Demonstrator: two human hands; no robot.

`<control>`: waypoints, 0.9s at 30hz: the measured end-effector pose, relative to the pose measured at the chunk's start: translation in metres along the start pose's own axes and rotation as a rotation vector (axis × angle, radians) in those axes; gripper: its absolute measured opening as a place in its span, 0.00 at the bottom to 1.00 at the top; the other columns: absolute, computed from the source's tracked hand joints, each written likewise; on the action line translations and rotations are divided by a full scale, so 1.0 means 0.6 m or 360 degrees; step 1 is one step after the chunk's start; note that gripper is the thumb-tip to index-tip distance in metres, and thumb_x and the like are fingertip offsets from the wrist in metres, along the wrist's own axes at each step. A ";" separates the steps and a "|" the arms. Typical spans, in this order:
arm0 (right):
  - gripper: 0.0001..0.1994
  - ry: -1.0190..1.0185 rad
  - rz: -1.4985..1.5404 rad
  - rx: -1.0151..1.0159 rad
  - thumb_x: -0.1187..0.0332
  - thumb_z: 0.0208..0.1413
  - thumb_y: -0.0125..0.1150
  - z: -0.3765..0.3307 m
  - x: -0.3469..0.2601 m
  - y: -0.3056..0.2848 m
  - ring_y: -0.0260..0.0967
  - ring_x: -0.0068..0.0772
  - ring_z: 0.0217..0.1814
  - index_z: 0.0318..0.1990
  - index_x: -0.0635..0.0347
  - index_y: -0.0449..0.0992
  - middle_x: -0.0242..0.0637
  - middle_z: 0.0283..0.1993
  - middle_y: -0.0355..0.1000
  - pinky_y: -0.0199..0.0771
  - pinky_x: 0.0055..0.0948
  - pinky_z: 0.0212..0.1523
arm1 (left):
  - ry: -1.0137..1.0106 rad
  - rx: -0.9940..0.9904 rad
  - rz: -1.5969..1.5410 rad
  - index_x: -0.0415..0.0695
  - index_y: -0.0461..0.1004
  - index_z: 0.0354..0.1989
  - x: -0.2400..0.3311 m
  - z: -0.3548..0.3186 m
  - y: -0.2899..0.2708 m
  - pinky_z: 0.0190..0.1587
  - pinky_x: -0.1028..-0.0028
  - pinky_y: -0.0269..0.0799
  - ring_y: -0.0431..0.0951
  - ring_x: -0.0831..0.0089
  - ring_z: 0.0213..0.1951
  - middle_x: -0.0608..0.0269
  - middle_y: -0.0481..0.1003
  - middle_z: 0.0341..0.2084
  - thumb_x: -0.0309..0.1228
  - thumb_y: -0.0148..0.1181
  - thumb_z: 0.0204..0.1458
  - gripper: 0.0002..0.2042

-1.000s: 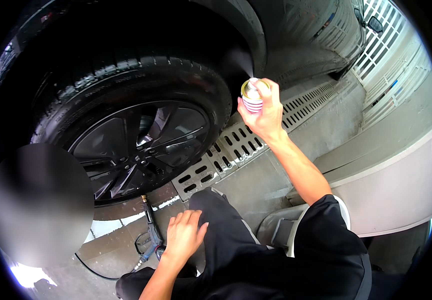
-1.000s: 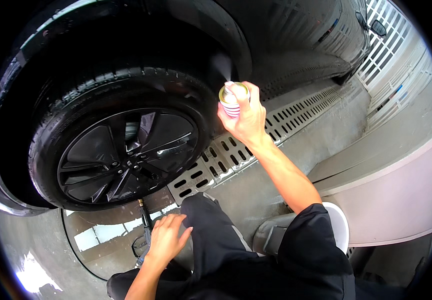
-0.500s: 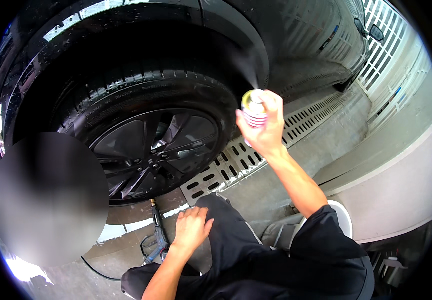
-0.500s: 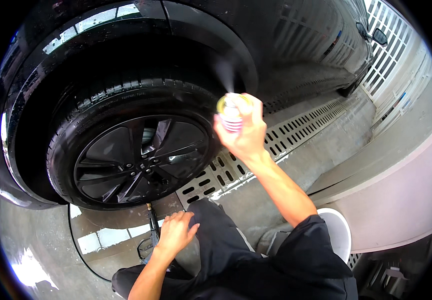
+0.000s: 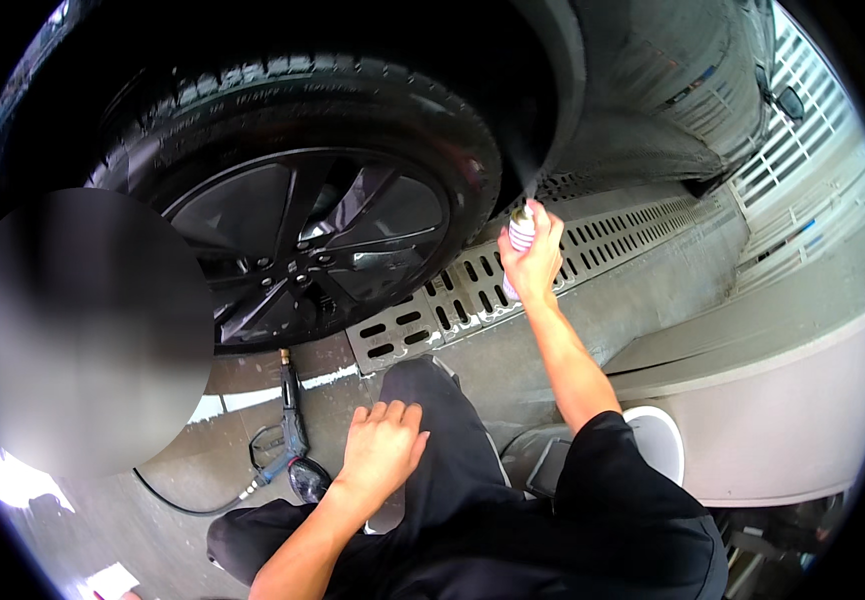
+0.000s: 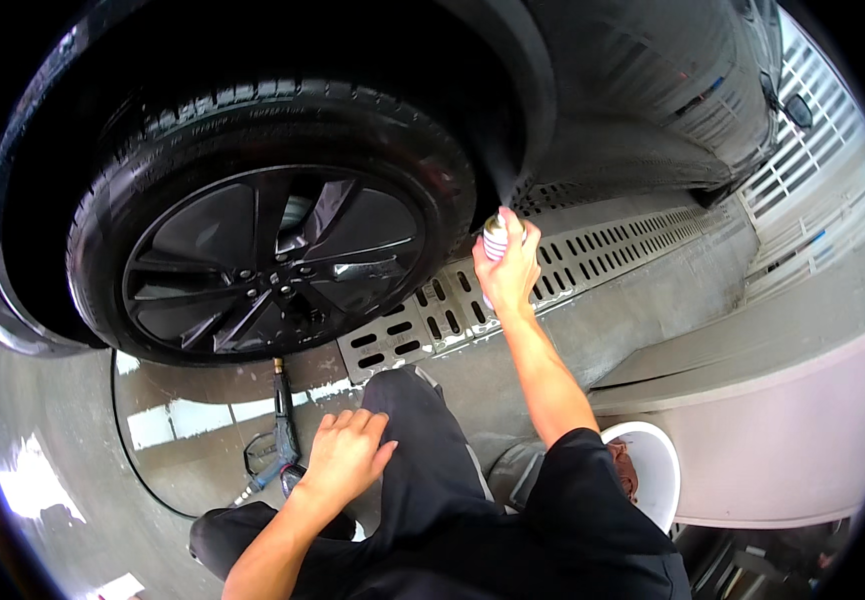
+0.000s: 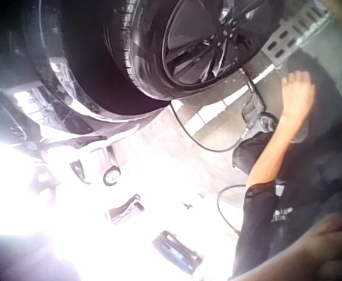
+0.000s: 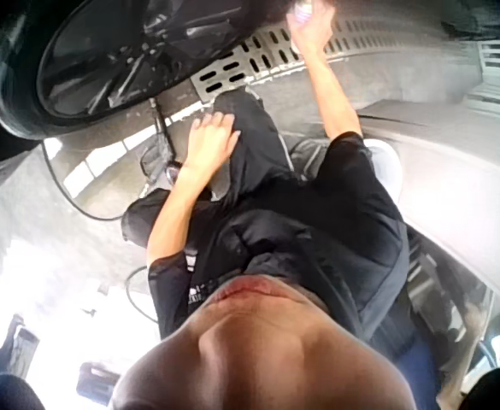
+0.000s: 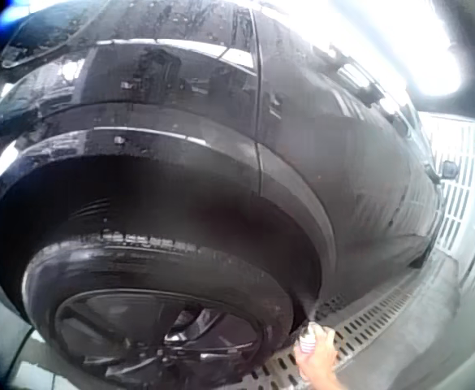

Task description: The person uses a pressure washer to clean the tire and wheel of a black car, then applies a spray product and wipes the tire with a blue cloth. The person repeats the pressure washing and wiping steps to finish the cleaning.

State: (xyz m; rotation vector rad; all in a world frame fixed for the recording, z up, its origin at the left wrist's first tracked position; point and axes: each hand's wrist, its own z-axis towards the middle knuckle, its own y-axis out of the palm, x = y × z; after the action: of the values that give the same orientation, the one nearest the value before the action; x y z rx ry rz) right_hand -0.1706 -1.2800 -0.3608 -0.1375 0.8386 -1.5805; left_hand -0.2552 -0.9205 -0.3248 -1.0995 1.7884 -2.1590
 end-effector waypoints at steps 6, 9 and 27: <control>0.39 0.0374 -0.0109 -0.0475 0.63 0.47 0.74 -0.155 0.066 0.091 0.74 0.67 0.48 0.68 0.34 0.62 0.52 0.56 0.63 0.77 0.59 0.46 | 0.0027 -0.0067 -0.0033 0.44 0.77 0.45 0.028 -0.027 0.006 0.45 0.63 0.69 0.78 0.62 0.40 0.62 0.77 0.35 0.38 0.70 0.52 0.16; 0.39 0.0520 -0.0101 -0.0411 0.65 0.47 0.74 -0.174 0.069 0.084 0.74 0.66 0.50 0.68 0.36 0.62 0.51 0.57 0.64 0.77 0.57 0.48 | 0.0014 -0.0173 -0.0058 0.44 0.77 0.47 0.030 -0.038 0.012 0.46 0.63 0.69 0.79 0.62 0.40 0.62 0.77 0.35 0.38 0.70 0.52 0.17; 0.37 -0.0256 0.0261 0.0331 0.71 0.46 0.78 0.036 -0.048 -0.029 0.73 0.55 0.53 0.64 0.52 0.66 0.48 0.55 0.67 0.76 0.45 0.51 | 0.0065 -0.0196 0.0036 0.44 0.76 0.42 0.015 -0.021 0.019 0.46 0.60 0.70 0.79 0.59 0.41 0.58 0.77 0.34 0.38 0.68 0.53 0.15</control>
State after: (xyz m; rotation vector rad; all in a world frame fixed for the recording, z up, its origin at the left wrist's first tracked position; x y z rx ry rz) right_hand -0.1669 -1.2643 -0.3244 -0.0443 0.5428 -1.4707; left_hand -0.2729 -0.9186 -0.3317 -1.0621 1.9650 -2.0980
